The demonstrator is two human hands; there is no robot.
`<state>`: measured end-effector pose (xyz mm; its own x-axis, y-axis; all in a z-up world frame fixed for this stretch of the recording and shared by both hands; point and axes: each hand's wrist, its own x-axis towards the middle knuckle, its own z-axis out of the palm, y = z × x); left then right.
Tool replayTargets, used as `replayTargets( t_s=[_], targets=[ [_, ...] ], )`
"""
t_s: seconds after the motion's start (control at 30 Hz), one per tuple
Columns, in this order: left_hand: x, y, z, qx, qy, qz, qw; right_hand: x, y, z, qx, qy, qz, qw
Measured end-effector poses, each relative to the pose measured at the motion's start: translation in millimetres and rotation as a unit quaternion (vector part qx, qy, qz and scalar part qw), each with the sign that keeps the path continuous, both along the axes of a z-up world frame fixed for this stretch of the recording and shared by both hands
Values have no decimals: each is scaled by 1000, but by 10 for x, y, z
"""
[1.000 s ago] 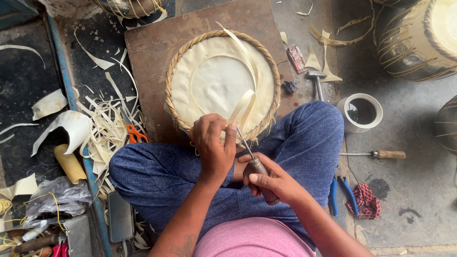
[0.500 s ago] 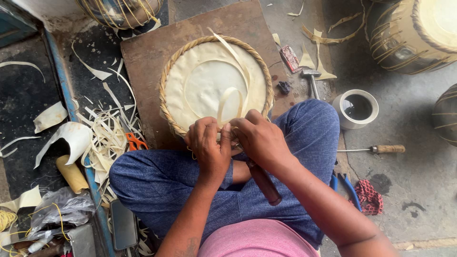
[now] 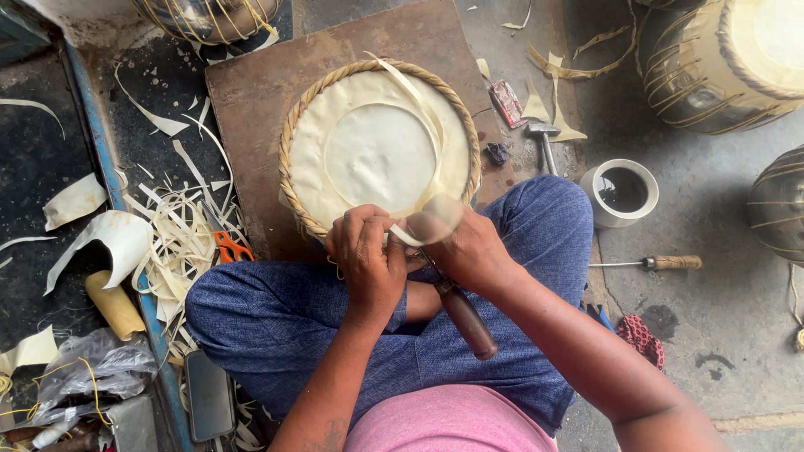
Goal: The person is repairing a traditional drum by weaving a strip of material around the rim. They use a pointed tool to pull the strip through the existing weave, tightening it to secure the drumhead. The process involves repetitive pulling and adjusting of the strip around the drum's circumference.
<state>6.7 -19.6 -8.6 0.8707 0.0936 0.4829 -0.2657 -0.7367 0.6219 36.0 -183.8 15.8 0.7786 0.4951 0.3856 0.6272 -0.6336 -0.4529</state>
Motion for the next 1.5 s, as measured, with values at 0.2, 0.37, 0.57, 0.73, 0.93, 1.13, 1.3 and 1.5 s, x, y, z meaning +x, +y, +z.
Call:
replayTargets(
  t_s=[0.2, 0.37, 0.57, 0.73, 0.93, 1.13, 1.3, 1.5],
  targets=[
    [-21, 0, 7, 5, -7, -7, 1000, 31, -25, -54, -5, 31, -36, 999],
    [1, -8, -11, 15, -10, -2, 1000, -149, -42, -98, 74, 22, -73, 994],
    [5, 1, -39, 43, 31, -15, 998, -793, -193, -58, 384, 655, -47, 649],
    [104, 171, 7, 52, 38, -110, 992, -1289, -959, 268, -56, 364, -97, 925],
    [133, 329, -89, 135, -10, -122, 983, -1666, -1740, -212, 230, 328, -413, 818],
    [95, 382, 150, 102, 93, -169, 976, -1819, -2427, -1958, -15, 274, -453, 849],
    [136, 440, 216, 52, 81, -199, 975, -1727, -2388, -2120, -109, 250, -443, 854],
    [118, 398, 207, 30, 85, -183, 979, -862, -1267, -316, 132, 154, -328, 923]
  ],
)
